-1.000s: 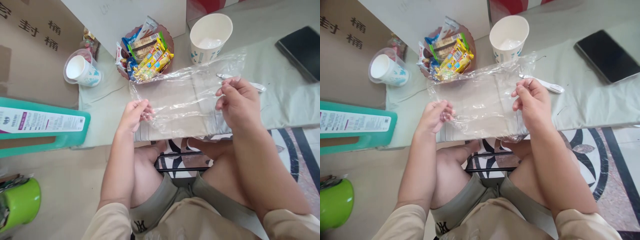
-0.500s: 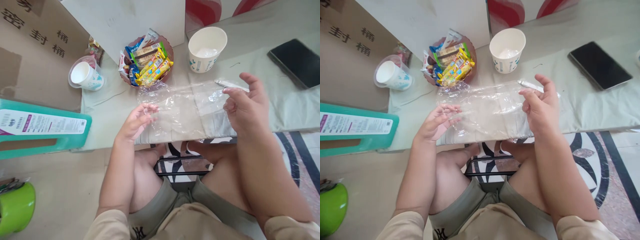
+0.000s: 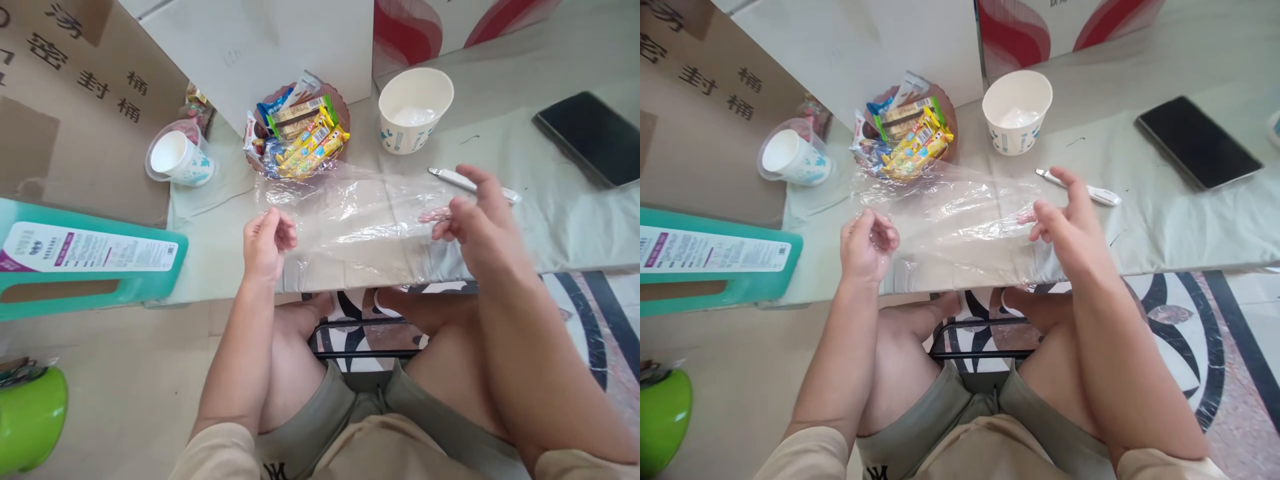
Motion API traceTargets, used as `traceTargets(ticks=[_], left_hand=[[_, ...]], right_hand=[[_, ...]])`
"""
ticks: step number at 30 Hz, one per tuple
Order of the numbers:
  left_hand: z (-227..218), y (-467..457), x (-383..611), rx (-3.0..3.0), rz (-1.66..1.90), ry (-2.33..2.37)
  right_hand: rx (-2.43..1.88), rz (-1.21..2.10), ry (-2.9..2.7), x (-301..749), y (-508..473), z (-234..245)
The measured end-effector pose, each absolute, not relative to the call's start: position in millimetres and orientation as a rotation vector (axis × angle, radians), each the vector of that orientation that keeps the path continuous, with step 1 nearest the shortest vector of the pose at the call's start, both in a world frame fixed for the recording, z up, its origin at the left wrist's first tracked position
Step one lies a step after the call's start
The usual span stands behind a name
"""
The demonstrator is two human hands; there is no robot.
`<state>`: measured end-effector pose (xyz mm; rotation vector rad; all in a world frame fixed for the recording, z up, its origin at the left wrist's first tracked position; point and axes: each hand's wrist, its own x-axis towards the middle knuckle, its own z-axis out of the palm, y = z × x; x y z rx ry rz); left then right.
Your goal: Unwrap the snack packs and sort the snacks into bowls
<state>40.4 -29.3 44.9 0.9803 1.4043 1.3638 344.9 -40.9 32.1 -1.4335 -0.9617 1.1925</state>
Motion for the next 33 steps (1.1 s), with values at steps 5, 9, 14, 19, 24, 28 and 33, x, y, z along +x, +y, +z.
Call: traceTargets(ticks=[5, 9, 14, 19, 24, 28, 33], left_hand=[[51, -29, 38, 0.923, 1.512, 1.435], [50, -26, 33, 0.97, 1.511, 1.447], [40, -28, 23, 1.176, 1.735, 1.508], [41, -41, 18, 1.672, 1.746, 1.591], [50, -54, 24, 1.859, 1.733, 1.529], [55, -58, 34, 1.695, 1.752, 1.542], [57, -51, 39, 1.422, 1.581, 1.375]], right_hand=[[-1.17, 1.357, -1.182, 340, -47, 34], [-1.102, 1.224, -1.384, 332, -46, 33], [-1.361, 0.899, -1.379, 333, -42, 25], [-1.387, 0.658, -1.391, 338, -44, 26], [-1.208, 0.792, -1.281, 339, -47, 31], [-1.118, 1.068, -1.055, 337, -45, 32], [-1.109, 1.295, -0.868, 335, -39, 32]])
